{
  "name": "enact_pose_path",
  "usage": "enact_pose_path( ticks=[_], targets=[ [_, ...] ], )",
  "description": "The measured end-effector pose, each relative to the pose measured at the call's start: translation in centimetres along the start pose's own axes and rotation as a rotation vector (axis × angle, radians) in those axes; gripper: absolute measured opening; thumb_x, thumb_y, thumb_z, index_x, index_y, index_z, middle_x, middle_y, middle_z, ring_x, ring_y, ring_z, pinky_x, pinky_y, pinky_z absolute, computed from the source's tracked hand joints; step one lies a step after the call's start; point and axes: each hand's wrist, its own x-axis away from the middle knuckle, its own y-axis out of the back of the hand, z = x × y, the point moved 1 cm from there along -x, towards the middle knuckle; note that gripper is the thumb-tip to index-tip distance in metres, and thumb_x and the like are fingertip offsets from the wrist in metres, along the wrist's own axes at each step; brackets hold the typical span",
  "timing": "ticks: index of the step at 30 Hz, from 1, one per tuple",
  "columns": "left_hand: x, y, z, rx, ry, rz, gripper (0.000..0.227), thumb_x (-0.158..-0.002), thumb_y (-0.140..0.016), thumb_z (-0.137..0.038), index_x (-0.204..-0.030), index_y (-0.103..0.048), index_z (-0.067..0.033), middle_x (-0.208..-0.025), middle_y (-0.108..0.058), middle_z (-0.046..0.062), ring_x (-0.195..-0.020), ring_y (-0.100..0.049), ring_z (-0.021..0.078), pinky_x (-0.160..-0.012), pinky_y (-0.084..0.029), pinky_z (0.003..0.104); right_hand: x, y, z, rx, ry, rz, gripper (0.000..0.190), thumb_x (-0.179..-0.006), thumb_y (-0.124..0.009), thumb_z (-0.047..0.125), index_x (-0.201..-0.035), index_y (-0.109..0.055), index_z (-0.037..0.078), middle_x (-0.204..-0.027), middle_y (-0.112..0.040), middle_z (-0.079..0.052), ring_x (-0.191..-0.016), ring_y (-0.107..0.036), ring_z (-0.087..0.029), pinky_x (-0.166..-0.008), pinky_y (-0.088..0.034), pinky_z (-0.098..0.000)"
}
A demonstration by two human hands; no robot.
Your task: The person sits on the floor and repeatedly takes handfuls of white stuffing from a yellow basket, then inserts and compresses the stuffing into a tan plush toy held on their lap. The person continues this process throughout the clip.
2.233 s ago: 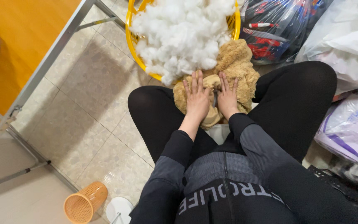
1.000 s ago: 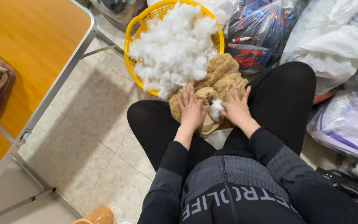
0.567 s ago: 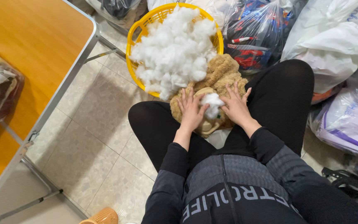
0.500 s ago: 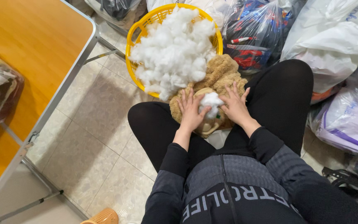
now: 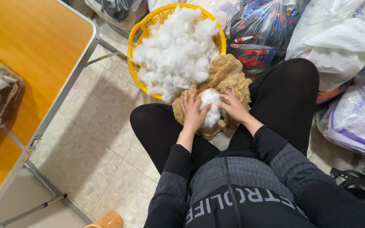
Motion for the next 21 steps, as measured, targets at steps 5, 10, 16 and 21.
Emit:
enact_pose_path(
  ticks=[5,10,16,21],
  targets=[
    [-0.3,0.9,-1.4,-0.020,-0.034,0.029,0.029,-0.083,-0.079,-0.034,-0.092,-0.070,-0.0073,-0.161,-0.040,0.016,-0.156,-0.017,0.0425,-0.124,-0.003,0.068,-0.8,-0.8,-0.8,-0.138,0.054,-0.008,0.057,-0.093,-0.068,0.060,-0.130,-0.071,0.017,-0.167,-0.028,-0.021,-0.158,0.004,-0.042,-0.119,0.002,-0.0723],
    [-0.7,1.5,-2.4,-0.038,-0.001,0.040,0.032,-0.083,-0.081,-0.036,-0.088,-0.070,-0.0063,-0.159,-0.040,0.015,-0.155,-0.017,0.0420,-0.122,-0.001,0.069,-0.8,-0.4,-0.2,-0.034,0.024,-0.103,0.042,-0.094,-0.066,0.053,-0.112,-0.076,0.017,-0.165,-0.040,-0.014,-0.161,-0.006,-0.039,-0.119,0.002,-0.0736],
    [-1.1,2.1,-1.1,-0.036,0.096,-0.051,0.032,-0.090,-0.077,-0.033,-0.086,-0.065,-0.0035,-0.163,-0.040,0.014,-0.158,-0.017,0.0423,-0.124,-0.001,0.070,0.3,0.4,2.1,0.025,0.001,-0.189,0.037,-0.097,-0.061,0.052,-0.115,-0.075,0.023,-0.163,-0.042,-0.013,-0.160,-0.014,-0.038,-0.117,0.006,-0.0766],
    [-2.2,2.9,-0.8,-0.130,0.037,-0.226,0.034,-0.092,-0.075,-0.037,-0.096,-0.067,-0.0038,-0.164,-0.035,0.018,-0.157,-0.014,0.0451,-0.123,-0.001,0.073,1.4,1.0,4.9,0.114,0.085,-0.148,0.044,-0.095,-0.061,0.053,-0.129,-0.070,0.027,-0.165,-0.035,-0.016,-0.158,-0.007,-0.040,-0.114,0.009,-0.0757]
  ],
)
